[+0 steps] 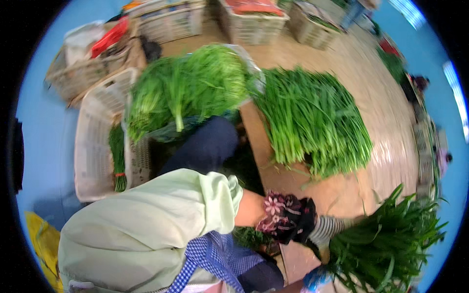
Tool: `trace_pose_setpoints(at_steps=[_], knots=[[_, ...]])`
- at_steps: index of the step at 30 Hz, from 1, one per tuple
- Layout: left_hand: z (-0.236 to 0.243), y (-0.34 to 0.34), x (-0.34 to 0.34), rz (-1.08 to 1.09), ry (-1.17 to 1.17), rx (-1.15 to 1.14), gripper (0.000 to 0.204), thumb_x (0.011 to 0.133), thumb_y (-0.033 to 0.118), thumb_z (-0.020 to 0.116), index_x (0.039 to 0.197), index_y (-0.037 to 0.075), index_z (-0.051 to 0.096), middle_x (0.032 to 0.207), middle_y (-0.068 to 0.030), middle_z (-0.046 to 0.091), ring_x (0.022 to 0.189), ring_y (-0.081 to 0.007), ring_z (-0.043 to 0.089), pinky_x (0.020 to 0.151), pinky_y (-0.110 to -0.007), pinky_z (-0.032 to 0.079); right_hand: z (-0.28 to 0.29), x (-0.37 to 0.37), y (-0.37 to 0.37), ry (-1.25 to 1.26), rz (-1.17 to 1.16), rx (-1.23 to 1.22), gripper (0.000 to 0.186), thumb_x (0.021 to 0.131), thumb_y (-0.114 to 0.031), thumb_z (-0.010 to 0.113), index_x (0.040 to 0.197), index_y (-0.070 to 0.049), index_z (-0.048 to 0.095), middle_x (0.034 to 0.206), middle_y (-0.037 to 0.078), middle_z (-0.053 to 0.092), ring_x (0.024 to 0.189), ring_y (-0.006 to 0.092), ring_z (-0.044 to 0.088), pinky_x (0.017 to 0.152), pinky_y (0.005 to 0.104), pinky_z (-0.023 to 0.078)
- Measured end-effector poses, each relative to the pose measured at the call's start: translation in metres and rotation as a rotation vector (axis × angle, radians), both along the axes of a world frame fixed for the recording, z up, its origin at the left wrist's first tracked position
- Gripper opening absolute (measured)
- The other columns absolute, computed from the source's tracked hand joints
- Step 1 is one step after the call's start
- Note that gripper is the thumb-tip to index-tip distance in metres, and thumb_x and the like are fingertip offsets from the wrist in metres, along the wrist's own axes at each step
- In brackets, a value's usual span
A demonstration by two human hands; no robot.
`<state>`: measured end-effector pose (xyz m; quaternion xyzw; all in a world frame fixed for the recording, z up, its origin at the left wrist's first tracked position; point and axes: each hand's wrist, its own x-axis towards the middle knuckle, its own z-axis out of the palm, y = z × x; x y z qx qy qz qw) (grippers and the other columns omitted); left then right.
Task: The person gathers green onions from a large pile, aligns them into neat bunches, and secures them with red rubber bands. They trim the root ends of the bunches using a knife and place the finished bundles into a white plastic basket.
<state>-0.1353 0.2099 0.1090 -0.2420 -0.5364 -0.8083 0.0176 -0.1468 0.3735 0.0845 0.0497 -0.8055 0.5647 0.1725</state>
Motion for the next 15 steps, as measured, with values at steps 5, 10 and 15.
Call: trace_pose_setpoints(at_steps=[5, 10, 15], knots=[[0.019, -0.059, 0.039, 0.312, -0.037, 0.159, 0.049, 0.064, 0.015, 0.08, 0.107, 0.001, 0.06, 0.101, -0.0111, 0.065, 0.092, -0.0207, 0.061, 0.081, -0.039, 0.049, 0.029, 0.008, -0.081, -0.016, 0.278, 0.063, 0.041, 0.091, -0.017, 0.05, 0.127, 0.003, 0.043, 0.126, 0.012, 0.047, 0.113, 0.0206, 0.045, 0.098, 0.0337, 0.035], [0.058, -0.136, 0.095, 0.61, 0.092, 0.406, 0.047, 0.062, 0.012, 0.081, 0.104, 0.001, 0.062, 0.1, -0.012, 0.066, 0.091, -0.0219, 0.062, 0.081, -0.041, 0.05, 0.064, 0.023, -0.173, 0.019, 0.591, 0.066, 0.044, 0.091, -0.019, 0.049, 0.129, 0.004, 0.041, 0.129, 0.013, 0.045, 0.117, 0.0215, 0.043, 0.1, 0.0344, 0.034], [0.077, -0.253, 0.146, 0.949, -0.011, 0.321, 0.068, 0.06, 0.016, 0.081, 0.12, 0.0, 0.053, 0.113, -0.01, 0.061, 0.102, -0.0199, 0.056, 0.09, -0.036, 0.044, 0.111, 0.04, -0.243, 0.074, 0.844, 0.066, 0.046, 0.092, -0.02, 0.048, 0.13, 0.004, 0.039, 0.132, 0.014, 0.043, 0.12, 0.0225, 0.041, 0.102, 0.035, 0.032]])
